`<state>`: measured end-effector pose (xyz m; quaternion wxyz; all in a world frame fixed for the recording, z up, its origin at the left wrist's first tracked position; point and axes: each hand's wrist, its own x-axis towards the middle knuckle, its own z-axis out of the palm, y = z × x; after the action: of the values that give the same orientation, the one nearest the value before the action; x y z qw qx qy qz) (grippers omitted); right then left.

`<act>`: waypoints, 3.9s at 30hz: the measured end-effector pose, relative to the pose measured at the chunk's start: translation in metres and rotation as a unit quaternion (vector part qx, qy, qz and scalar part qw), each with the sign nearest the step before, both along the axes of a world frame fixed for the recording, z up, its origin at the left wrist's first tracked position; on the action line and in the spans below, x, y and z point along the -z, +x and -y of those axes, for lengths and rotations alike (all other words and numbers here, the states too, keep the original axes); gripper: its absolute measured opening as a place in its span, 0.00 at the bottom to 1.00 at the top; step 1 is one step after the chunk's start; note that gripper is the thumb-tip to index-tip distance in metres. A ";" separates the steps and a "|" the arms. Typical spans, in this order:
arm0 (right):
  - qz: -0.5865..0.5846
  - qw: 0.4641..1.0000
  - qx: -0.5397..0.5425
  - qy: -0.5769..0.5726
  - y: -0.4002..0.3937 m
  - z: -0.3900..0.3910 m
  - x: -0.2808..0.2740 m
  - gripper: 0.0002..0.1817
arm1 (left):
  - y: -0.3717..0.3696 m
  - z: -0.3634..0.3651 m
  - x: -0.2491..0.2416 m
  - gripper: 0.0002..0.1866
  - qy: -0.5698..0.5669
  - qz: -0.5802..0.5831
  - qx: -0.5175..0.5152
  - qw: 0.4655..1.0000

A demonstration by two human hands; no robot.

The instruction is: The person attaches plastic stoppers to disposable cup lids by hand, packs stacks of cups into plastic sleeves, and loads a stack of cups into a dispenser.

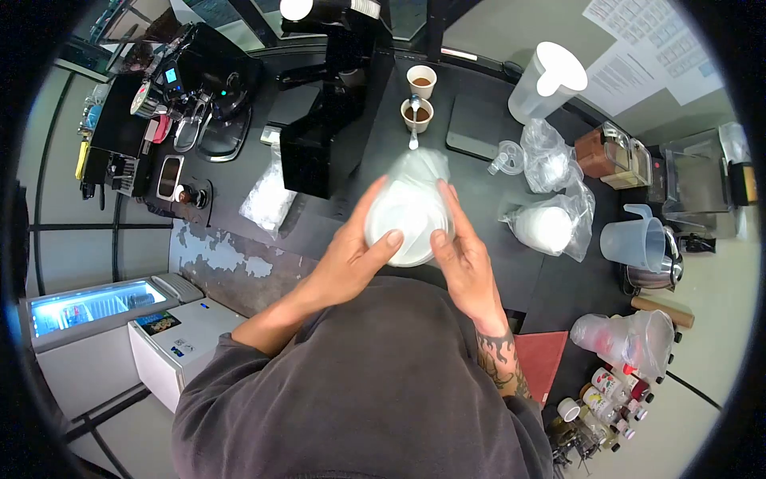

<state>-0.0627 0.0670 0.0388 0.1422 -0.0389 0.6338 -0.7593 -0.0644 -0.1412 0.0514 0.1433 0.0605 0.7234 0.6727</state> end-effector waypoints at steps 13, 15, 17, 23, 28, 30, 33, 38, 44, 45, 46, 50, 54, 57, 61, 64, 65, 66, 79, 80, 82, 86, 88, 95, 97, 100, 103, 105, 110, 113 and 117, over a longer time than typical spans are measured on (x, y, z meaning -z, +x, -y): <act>-0.221 0.945 -0.066 0.233 -0.058 0.165 -0.086 0.41 | -0.059 0.195 -0.058 0.47 -0.023 -0.099 0.026 0.994; -0.201 0.947 -0.064 0.242 -0.052 0.168 -0.094 0.41 | -0.061 0.203 -0.062 0.46 -0.046 -0.107 0.062 0.991; -0.189 0.949 -0.060 0.243 -0.052 0.171 -0.095 0.41 | -0.065 0.206 -0.064 0.46 -0.043 -0.105 0.069 0.991; -0.182 0.948 -0.058 0.254 -0.070 0.184 -0.078 0.39 | -0.089 0.217 -0.061 0.45 -0.065 -0.086 0.079 0.991; -0.156 0.938 -0.048 0.305 -0.093 0.183 -0.050 0.40 | -0.123 0.215 -0.039 0.46 -0.098 -0.055 0.103 0.988; -0.134 0.930 -0.031 0.340 -0.099 0.181 -0.030 0.41 | -0.136 0.214 -0.014 0.46 -0.094 -0.043 0.109 0.989; -0.114 0.936 -0.033 0.332 -0.112 0.178 -0.012 0.43 | -0.151 0.212 0.004 0.49 -0.065 -0.023 0.105 0.992; -0.096 0.942 -0.052 0.317 -0.125 0.173 0.000 0.44 | -0.172 0.213 -0.008 0.51 -0.190 -0.052 0.129 0.972; -0.081 0.952 -0.041 0.294 -0.143 0.177 0.027 0.46 | -0.207 0.222 0.039 0.56 -0.128 -0.033 0.144 0.981; -0.092 0.947 -0.041 0.304 -0.145 0.179 0.027 0.45 | -0.213 0.224 0.035 0.58 -0.090 -0.002 0.165 0.982; -0.104 0.943 -0.043 0.313 -0.146 0.182 0.026 0.45 | -0.214 0.228 0.030 0.58 -0.079 0.008 0.170 0.982; -0.171 0.925 -0.039 0.336 -0.145 0.184 0.023 0.43 | -0.211 0.233 0.023 0.54 -0.066 -0.004 0.160 0.985; -0.139 0.932 -0.051 0.331 -0.153 0.180 0.025 0.41 | -0.206 0.226 0.031 0.48 -0.070 -0.017 0.133 0.988; -0.105 0.940 -0.028 0.322 -0.165 0.180 0.038 0.39 | -0.219 0.216 0.048 0.44 -0.035 -0.021 0.126 0.991; -0.109 0.937 0.007 0.333 -0.180 0.179 0.051 0.33 | -0.239 0.211 0.050 0.37 -0.121 -0.023 0.152 0.981; -0.049 0.939 0.011 0.341 -0.192 0.182 0.045 0.30 | -0.255 0.209 0.068 0.36 -0.205 -0.030 0.149 0.967; -0.024 0.935 0.009 0.353 -0.196 0.182 0.043 0.30 | -0.261 0.208 0.079 0.36 -0.214 -0.031 0.146 0.965; 0.000 0.931 0.006 0.365 -0.200 0.183 0.042 0.30 | -0.265 0.208 0.081 0.37 -0.223 -0.032 0.143 0.964; -0.046 0.940 0.126 0.313 -0.196 0.188 0.062 0.20 | -0.254 0.210 0.074 0.35 -0.186 -0.063 0.096 0.976; -0.047 0.942 0.136 0.303 -0.193 0.189 0.058 0.20 | -0.248 0.211 0.070 0.35 -0.168 -0.050 0.081 0.981; -0.041 0.941 0.152 0.301 -0.192 0.190 0.047 0.20 | -0.245 0.210 0.071 0.34 -0.151 -0.046 0.052 0.986; -0.043 0.935 0.184 0.301 -0.190 0.190 0.060 0.23 | -0.238 0.208 0.076 0.35 -0.179 -0.053 0.027 0.982; -0.010 0.929 0.171 0.329 -0.194 0.187 0.062 0.24 | -0.243 0.209 0.076 0.37 -0.189 -0.042 0.029 0.981; -0.033 0.942 0.161 0.291 -0.189 0.178 0.079 0.28 | -0.248 0.220 0.092 0.39 -0.168 -0.057 0.041 0.983; -0.034 0.942 0.164 0.289 -0.189 0.179 0.079 0.28 | -0.247 0.219 0.093 0.37 -0.160 -0.066 0.037 0.984; -0.020 0.935 0.161 0.315 -0.184 0.180 0.068 0.26 | -0.244 0.218 0.086 0.28 -0.173 -0.047 0.031 0.983; -0.039 0.931 0.165 0.323 -0.183 0.181 0.068 0.22 | -0.240 0.215 0.076 0.22 -0.149 -0.034 0.024 0.988; -0.049 0.933 0.175 0.311 -0.183 0.179 0.073 0.20 | -0.239 0.214 0.076 0.19 -0.144 -0.039 0.021 0.989; -0.050 0.945 0.194 0.259 -0.184 0.173 0.091 0.14 | -0.241 0.213 0.080 0.18 -0.109 -0.034 -0.001 0.993; -0.081 0.931 0.208 0.289 -0.182 0.177 0.090 0.11 | -0.241 0.212 0.084 0.16 -0.117 -0.037 0.004 0.992; -0.087 0.924 0.226 0.297 -0.180 0.178 0.085 0.10 | -0.243 0.211 0.090 0.16 -0.147 -0.081 -0.013 0.986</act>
<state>-0.2425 -0.1114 -0.0466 -0.0835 0.0838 0.8319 -0.5421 -0.3077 -0.3519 -0.0382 0.0829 0.0831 0.8243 0.5538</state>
